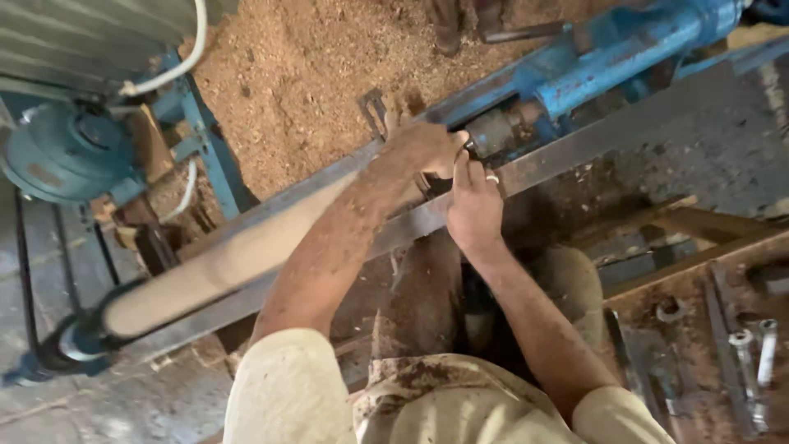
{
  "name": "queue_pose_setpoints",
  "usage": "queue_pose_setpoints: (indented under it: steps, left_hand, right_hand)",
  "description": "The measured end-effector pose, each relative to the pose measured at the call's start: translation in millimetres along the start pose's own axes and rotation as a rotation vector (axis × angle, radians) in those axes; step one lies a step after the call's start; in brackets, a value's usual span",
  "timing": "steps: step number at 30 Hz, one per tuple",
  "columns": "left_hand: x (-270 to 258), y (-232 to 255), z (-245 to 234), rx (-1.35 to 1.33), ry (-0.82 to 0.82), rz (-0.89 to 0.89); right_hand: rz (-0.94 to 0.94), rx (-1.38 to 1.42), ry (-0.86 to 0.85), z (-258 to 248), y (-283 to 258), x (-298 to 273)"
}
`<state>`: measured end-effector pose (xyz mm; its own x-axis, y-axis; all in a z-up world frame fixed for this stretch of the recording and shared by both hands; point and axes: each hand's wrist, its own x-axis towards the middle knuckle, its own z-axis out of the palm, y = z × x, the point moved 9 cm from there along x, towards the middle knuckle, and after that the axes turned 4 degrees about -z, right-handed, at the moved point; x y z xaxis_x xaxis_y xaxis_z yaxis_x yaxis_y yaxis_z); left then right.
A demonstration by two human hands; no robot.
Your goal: The person uses a chisel to shape a rotating wooden piece on a lathe, creating a rounded end. They then use sandpaper to smooth the surface of the wood while it spins.
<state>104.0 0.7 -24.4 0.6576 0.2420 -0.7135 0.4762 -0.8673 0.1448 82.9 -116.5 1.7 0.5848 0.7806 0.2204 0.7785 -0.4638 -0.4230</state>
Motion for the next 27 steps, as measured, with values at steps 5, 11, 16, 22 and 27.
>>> queue_pose_setpoints:
  steps: [5,11,16,22,27]
  left_hand:
    - [-1,-17,0,-0.014,0.012,-0.048]
    - [1,-21,15,0.034,-0.064,-0.094]
    - [8,-30,27,0.138,0.044,-0.059]
    - [7,-35,34,0.286,0.092,-0.037]
    - [-9,-33,27,0.254,0.165,-0.054]
  right_hand:
    - [-0.074,-0.067,0.113,-17,-12,1]
    - [-0.137,-0.195,0.117,-22,-13,-8]
    - [-0.172,-0.158,0.058,-15,-13,-13]
    - [-0.197,-0.133,0.006,-7,-10,-14]
    - [-0.211,-0.121,0.049,-14,-11,-16]
